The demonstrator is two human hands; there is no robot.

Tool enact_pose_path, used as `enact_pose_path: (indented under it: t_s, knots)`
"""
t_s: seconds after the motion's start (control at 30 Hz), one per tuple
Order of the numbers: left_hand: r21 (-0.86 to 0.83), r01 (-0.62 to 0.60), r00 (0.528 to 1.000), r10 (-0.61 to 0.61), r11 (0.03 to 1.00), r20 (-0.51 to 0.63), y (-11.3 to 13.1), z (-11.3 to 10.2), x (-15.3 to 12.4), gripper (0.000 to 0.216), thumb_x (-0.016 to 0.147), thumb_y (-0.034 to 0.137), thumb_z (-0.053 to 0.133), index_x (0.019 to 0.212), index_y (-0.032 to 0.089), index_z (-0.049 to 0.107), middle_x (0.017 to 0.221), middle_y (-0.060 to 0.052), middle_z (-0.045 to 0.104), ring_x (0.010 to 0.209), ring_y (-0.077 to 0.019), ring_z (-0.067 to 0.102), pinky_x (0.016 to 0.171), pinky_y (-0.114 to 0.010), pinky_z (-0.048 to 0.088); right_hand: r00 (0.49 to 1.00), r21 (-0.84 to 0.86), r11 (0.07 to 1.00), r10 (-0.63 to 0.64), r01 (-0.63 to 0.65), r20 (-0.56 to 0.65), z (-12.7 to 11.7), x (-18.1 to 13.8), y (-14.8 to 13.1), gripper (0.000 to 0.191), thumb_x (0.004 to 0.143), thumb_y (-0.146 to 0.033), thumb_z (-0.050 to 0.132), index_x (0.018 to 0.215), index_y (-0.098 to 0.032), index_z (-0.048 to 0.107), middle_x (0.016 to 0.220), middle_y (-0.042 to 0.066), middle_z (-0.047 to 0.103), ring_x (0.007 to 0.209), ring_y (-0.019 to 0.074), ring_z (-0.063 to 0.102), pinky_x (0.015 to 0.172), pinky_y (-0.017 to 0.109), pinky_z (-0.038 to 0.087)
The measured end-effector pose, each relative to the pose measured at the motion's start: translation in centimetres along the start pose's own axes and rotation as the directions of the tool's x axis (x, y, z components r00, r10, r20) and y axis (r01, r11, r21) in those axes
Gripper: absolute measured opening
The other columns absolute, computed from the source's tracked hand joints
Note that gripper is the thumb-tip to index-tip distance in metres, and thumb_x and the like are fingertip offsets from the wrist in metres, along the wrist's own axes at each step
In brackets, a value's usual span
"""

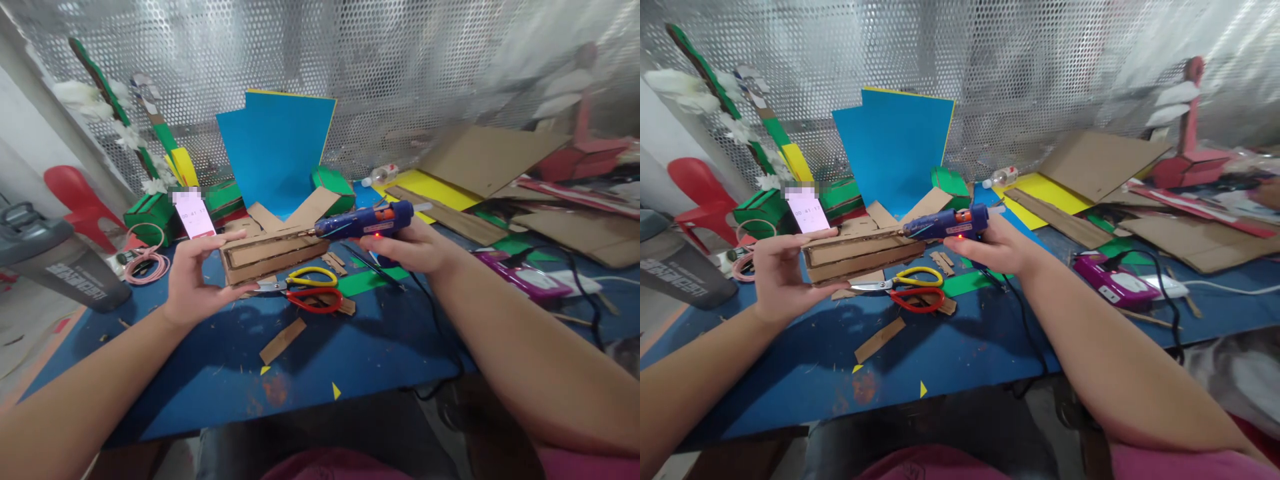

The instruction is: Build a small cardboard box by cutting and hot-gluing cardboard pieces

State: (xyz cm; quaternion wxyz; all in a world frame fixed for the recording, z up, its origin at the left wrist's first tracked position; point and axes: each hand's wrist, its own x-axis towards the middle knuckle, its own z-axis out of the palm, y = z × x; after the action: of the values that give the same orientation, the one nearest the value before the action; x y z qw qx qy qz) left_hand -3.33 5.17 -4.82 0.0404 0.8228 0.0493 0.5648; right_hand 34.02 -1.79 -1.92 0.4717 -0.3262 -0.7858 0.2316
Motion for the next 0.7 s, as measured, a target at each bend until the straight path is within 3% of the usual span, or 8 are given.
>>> enact_pose_path:
  t_s: [0.17,0.4,0.57,0.7]
  knots:
    - [0.039,0.057,0.998,-0.057,0.998,-0.015,0.1,-0.1,0.1,0.087,0.063,0.044,0.111,0.133,0.029,0.062,0.13,-0.009,0.08,0.119,-0.032,0.084,0.101,-0.047,0.072,1.0,-0.066,0.998,0.001,-0.002,-0.02,-0.3,-0.1,0.2,0.034,0.098,-0.058,0.074,0.101,-0.024,0.081,0.092,0.005,0.079,0.085,0.0255,0.07,0.081,0.04,0.063]
    - [0.011,0.058,0.998,-0.058,0.998,-0.024,0.2,0.0,0.3,0.084,0.067,0.045,0.109,0.133,0.03,0.06,0.128,-0.008,0.08,0.119,-0.0324,0.084,0.098,-0.047,0.073,0.999,-0.123,0.992,-0.038,0.036,-0.009,-0.8,-0.1,0.4,0.033,0.101,-0.056,0.071,0.096,-0.025,0.079,0.082,0.003,0.072,0.076,0.0227,0.063,0.071,0.037,0.057]
    - [-0.013,0.026,0.999,-0.026,1.0,-0.027,0.1,0.0,0.3,0.085,0.067,0.043,0.11,0.135,0.029,0.061,0.13,-0.01,0.079,0.12,-0.033,0.084,0.099,-0.046,0.073,1.0,-0.14,0.99,-0.009,0.009,-0.001,-1.1,-0.1,0.5,0.041,0.1,-0.063,0.07,0.093,-0.023,0.077,0.081,0.004,0.071,0.077,0.0233,0.063,0.072,0.038,0.058]
    - [0.011,0.067,0.997,-0.067,0.998,-0.029,0.1,0.0,0.4,0.085,0.065,0.048,0.109,0.131,0.031,0.059,0.127,-0.008,0.079,0.119,-0.0333,0.084,0.099,-0.048,0.073,1.0,-0.152,0.988,0.005,-0.007,-0.009,-1.3,-0.1,0.4,0.046,0.098,-0.068,0.07,0.087,-0.023,0.073,0.076,0.004,0.068,0.074,0.0232,0.061,0.069,0.039,0.056]
